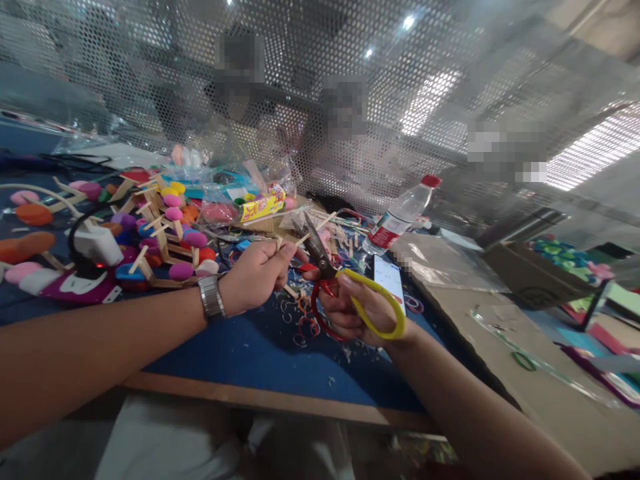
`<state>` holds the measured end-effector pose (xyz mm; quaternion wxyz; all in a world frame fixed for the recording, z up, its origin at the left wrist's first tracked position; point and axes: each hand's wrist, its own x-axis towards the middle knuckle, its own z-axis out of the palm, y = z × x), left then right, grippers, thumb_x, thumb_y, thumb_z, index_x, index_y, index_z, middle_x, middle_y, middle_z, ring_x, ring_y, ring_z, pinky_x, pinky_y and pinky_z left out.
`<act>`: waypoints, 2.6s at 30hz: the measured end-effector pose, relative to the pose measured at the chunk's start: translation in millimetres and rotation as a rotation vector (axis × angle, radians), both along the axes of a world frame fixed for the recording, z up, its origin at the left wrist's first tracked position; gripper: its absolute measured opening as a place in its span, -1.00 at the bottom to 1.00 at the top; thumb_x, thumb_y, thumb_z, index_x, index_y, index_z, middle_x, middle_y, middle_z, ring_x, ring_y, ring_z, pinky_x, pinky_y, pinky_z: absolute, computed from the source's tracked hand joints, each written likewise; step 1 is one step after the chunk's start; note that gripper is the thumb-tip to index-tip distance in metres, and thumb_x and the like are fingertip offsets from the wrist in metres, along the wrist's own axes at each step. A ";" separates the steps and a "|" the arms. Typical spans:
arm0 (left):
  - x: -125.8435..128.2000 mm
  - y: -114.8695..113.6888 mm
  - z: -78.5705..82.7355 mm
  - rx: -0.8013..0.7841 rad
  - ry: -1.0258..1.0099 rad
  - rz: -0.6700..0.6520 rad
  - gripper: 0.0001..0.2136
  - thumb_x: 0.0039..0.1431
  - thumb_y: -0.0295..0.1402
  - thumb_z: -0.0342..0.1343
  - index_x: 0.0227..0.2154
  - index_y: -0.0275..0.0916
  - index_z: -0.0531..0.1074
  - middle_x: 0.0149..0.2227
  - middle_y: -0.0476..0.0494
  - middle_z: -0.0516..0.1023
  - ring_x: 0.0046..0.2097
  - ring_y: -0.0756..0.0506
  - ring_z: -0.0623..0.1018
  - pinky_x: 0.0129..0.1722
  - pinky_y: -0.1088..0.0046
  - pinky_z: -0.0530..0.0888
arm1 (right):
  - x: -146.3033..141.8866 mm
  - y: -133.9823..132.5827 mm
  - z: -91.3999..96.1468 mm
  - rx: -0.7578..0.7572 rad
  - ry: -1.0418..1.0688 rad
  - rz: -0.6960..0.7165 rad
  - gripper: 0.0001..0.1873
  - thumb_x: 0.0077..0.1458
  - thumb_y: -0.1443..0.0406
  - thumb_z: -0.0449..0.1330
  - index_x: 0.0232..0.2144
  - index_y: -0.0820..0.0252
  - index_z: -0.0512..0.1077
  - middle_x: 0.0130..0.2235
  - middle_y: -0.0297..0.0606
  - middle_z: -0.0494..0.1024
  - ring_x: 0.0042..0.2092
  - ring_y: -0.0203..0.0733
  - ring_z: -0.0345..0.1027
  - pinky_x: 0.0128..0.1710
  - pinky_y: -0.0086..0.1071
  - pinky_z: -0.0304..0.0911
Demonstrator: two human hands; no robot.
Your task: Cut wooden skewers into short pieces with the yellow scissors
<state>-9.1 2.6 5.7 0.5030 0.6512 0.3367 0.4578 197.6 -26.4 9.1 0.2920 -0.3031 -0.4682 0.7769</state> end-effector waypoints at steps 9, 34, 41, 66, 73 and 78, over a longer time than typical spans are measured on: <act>1.9 -3.3 -2.5 0.011 0.021 -0.002 -0.58 0.33 -0.03 -0.05 -0.40 -0.28 0.46 -0.71 0.11 0.24 -0.62 0.05 0.24 -0.57 0.52 0.24 | 3.0 0.6 -5.2 0.300 -0.115 -0.125 -0.61 0.11 0.01 0.30 -0.15 0.11 0.39 -0.44 -0.45 0.15 -0.52 -0.42 -0.10 -0.60 -0.51 -0.17; 3.7 -12.8 4.1 -0.042 0.052 -0.082 -0.59 0.35 -0.09 -0.08 -0.43 -0.30 0.47 -0.75 0.13 0.24 -0.68 0.08 0.22 -0.63 0.56 0.21 | 1.7 -8.6 5.0 0.523 -0.373 -0.151 -0.54 0.09 -0.03 0.27 -0.02 0.01 0.42 -0.30 -0.29 0.32 -0.26 -0.13 0.18 -0.20 -0.28 0.20; 3.6 -13.5 3.8 -0.044 0.056 -0.087 -0.61 0.35 -0.11 -0.07 -0.38 -0.30 0.50 -0.75 0.14 0.22 -0.68 0.07 0.21 -0.63 0.55 0.21 | 3.6 -7.5 2.1 0.545 -0.377 -0.149 -0.51 0.10 -0.01 0.26 0.04 0.01 0.41 -0.30 -0.26 0.36 -0.23 -0.06 0.23 -0.18 -0.22 0.25; 0.1 -12.1 5.0 0.024 0.182 -0.088 -0.62 0.36 -0.15 -0.12 -0.37 -0.29 0.47 -0.73 0.11 0.26 -0.66 0.06 0.22 -0.61 0.55 0.20 | -3.7 -9.9 13.2 0.732 -0.498 -0.131 -0.56 0.21 -0.08 0.14 -0.25 0.20 0.41 -0.51 -0.44 0.10 -0.47 -0.31 -0.06 -0.53 -0.39 -0.06; 0.0 -11.1 6.0 0.348 0.335 0.141 -0.69 0.32 -0.20 -0.03 -0.50 -0.25 0.36 -0.63 0.06 0.30 -0.55 0.02 0.30 -0.51 0.49 0.23 | -5.4 -8.1 8.2 0.626 -0.472 -0.202 -0.44 0.13 -0.11 0.19 -0.10 0.24 0.41 -0.45 -0.42 0.18 -0.44 -0.32 -0.01 -0.48 -0.40 0.01; -2.1 -13.2 5.9 0.472 0.396 0.191 -0.79 0.35 -0.28 -0.03 -0.23 -0.27 0.46 -0.47 -0.03 0.53 -0.41 -0.04 0.49 -0.40 0.45 0.33 | -5.7 -9.1 9.0 0.630 -0.474 -0.198 -0.42 0.15 -0.07 0.19 0.01 0.24 0.42 -0.36 -0.33 0.32 -0.36 -0.25 0.18 -0.35 -0.35 0.20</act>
